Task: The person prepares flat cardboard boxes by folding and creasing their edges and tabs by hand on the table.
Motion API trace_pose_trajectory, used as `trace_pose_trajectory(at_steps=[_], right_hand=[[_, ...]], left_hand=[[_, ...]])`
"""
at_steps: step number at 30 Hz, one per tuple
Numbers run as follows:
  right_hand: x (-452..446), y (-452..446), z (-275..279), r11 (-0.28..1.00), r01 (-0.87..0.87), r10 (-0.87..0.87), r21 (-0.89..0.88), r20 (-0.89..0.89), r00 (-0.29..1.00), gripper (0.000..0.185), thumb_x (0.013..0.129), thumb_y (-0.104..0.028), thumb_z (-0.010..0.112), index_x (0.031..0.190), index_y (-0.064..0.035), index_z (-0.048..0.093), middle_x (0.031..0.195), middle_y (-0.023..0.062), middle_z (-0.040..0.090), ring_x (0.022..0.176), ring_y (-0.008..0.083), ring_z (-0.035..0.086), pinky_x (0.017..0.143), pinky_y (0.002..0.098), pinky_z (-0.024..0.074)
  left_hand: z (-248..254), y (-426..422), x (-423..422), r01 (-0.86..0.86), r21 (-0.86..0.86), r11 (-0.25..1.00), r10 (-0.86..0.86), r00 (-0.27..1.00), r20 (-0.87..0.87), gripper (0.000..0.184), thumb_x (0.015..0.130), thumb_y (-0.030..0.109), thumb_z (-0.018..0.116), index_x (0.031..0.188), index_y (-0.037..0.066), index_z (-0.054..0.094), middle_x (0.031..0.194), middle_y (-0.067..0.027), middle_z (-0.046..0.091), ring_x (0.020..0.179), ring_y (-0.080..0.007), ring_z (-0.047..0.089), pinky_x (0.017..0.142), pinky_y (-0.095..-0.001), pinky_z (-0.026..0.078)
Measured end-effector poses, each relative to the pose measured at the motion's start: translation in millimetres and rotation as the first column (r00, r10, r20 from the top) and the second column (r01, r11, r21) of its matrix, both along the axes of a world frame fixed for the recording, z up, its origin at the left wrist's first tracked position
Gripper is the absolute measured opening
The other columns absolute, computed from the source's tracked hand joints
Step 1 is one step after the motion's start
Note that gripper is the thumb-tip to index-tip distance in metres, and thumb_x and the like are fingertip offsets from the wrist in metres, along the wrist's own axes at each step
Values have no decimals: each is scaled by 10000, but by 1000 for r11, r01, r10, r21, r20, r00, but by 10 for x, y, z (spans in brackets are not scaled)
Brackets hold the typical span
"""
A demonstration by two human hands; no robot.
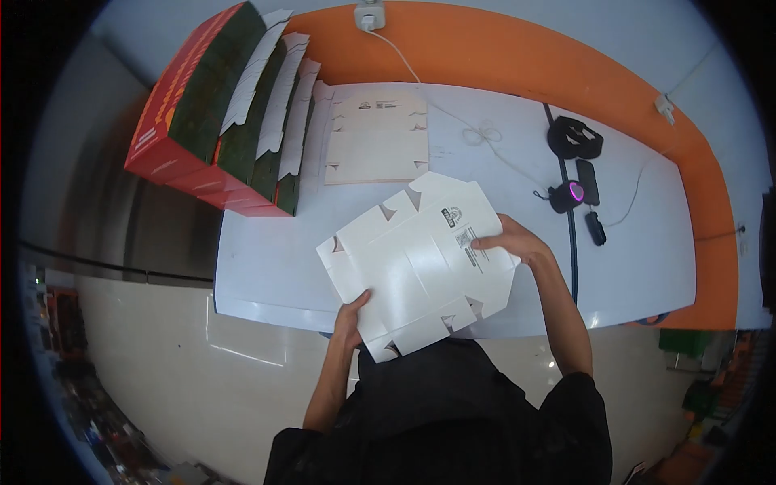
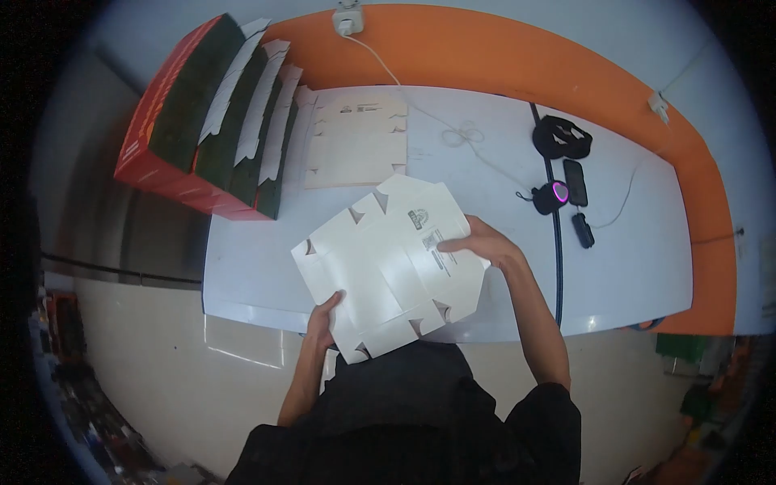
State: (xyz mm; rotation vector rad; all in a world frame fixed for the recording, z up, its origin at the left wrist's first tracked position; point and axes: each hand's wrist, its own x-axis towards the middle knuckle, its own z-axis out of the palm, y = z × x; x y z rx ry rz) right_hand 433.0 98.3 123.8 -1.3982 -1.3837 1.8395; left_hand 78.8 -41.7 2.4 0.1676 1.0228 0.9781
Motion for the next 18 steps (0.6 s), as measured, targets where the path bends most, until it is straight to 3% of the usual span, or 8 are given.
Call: trace_pose_trajectory(at_steps=[4, 8, 11, 14, 15, 17, 18], right_hand=[[-215, -167, 224, 997, -36, 24, 65, 177, 984, 429, 795, -119, 767, 1166, 76, 677, 1057, 174, 738, 920, 238, 714, 869, 343, 548], [-419, -377, 298, 976, -59, -5, 210, 295, 956, 337, 843, -120, 717, 1111, 82, 686, 984, 195, 746, 869, 232, 721, 818, 353, 548], [-547, -540, 306, 939, -40, -73, 342, 310, 948, 304, 874, -128, 691, 1087, 88, 674, 918, 218, 740, 816, 251, 725, 781, 360, 551], [-673, -689, 550, 934, -73, -70, 349, 381, 922, 273, 879, -121, 681, 1058, 85, 678, 882, 226, 736, 780, 298, 731, 760, 376, 553], [-693, -728, 544, 919, -62, -103, 389, 390, 915, 245, 884, -119, 670, 1026, 80, 681, 839, 253, 718, 755, 359, 726, 725, 401, 550], [-735, -781, 493, 912, -33, -142, 409, 390, 910, 267, 889, -118, 659, 1083, 65, 670, 819, 275, 702, 741, 397, 712, 702, 423, 548], [-765, -814, 455, 908, -19, -161, 419, 390, 907, 281, 892, -118, 653, 1111, 58, 664, 809, 286, 694, 734, 416, 705, 690, 434, 547]], left_hand=[[249, 105, -19, 65, 126, 990, -14, 931, -366, 617, 873, 76, 748, 1383, -75, 436, 1257, -229, 603, 1079, -336, 665, 888, -455, 595], [154, 110, -33, 10, -3, 1000, -10, 811, -585, 637, 847, 147, 801, 1274, -157, 441, 1156, -238, 642, 999, -314, 689, 835, -398, 602], [267, 124, 111, -84, 27, 996, 75, 644, -761, 605, 825, 225, 828, 1202, -159, 552, 1052, -224, 695, 874, -286, 706, 774, -378, 582], [413, 161, 161, -38, 47, 998, 61, 618, -784, 648, 834, 255, 828, 1152, -185, 474, 1092, -258, 659, 923, -298, 699, 805, -373, 582], [470, 164, 196, -50, 98, 994, 109, 570, -814, 561, 839, 247, 816, 1093, -172, 542, 1035, -248, 683, 886, -289, 704, 795, -376, 574], [599, 174, 299, -61, 201, 978, 205, 471, -858, 414, 850, 230, 792, 975, -147, 677, 920, -228, 732, 812, -271, 715, 773, -383, 559], [689, 186, 339, -42, 215, 976, 207, 497, -843, 396, 853, 220, 788, 983, -139, 681, 922, -222, 736, 815, -271, 718, 776, -382, 558]])
